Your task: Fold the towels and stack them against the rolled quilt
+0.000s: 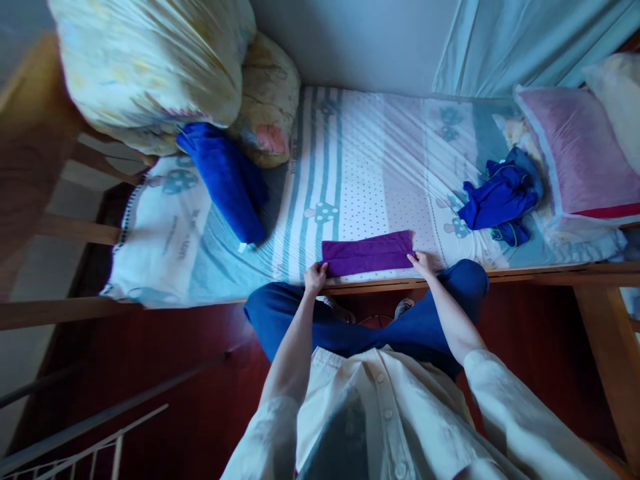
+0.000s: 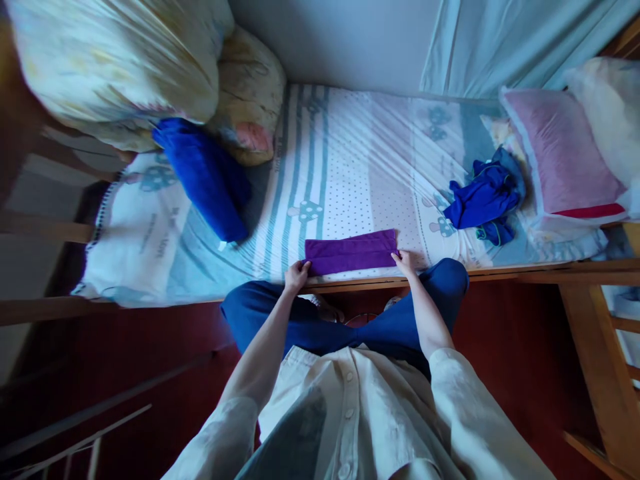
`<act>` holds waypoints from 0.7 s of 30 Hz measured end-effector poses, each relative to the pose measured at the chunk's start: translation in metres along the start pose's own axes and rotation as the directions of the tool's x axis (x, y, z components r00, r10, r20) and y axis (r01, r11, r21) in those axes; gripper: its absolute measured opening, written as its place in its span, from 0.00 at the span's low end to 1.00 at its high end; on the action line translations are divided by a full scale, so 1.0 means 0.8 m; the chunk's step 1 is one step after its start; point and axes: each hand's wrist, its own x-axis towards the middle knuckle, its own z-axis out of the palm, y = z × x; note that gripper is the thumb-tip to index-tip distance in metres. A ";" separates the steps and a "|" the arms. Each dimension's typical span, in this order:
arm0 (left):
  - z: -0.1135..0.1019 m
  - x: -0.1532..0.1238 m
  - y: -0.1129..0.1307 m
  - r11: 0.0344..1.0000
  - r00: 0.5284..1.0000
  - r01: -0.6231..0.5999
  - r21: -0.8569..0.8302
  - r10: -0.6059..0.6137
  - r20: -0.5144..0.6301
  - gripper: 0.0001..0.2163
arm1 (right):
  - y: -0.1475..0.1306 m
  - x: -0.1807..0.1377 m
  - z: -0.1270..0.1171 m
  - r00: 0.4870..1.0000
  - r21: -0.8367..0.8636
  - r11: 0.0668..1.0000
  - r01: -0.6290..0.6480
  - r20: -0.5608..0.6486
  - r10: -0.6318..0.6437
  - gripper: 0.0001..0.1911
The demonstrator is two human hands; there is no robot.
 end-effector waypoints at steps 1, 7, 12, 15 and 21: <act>-0.003 -0.002 0.003 1.000 1.000 -0.001 -0.005 0.001 -0.006 0.12 | -0.003 -0.001 -0.001 1.000 -0.017 1.000 -0.006 0.005 0.006 0.19; -0.028 -0.024 0.000 0.998 0.998 -0.061 -0.021 0.060 -0.024 0.09 | -0.017 -0.013 -0.028 0.998 -0.266 0.962 0.058 0.040 -0.049 0.09; -0.036 -0.059 -0.022 0.896 0.905 -0.411 0.166 0.423 -0.041 0.20 | -0.018 -0.049 -0.058 0.959 -0.491 0.828 0.269 0.062 -0.275 0.24; -0.020 -0.071 -0.013 0.802 0.823 -0.559 0.211 0.567 0.029 0.24 | -0.023 -0.069 -0.050 0.932 -0.579 0.737 0.350 0.139 -0.334 0.27; 0.020 -0.060 0.031 0.707 0.780 -0.622 0.337 0.598 0.185 0.30 | -0.041 -0.067 0.003 0.899 -0.638 0.636 0.435 0.263 -0.351 0.31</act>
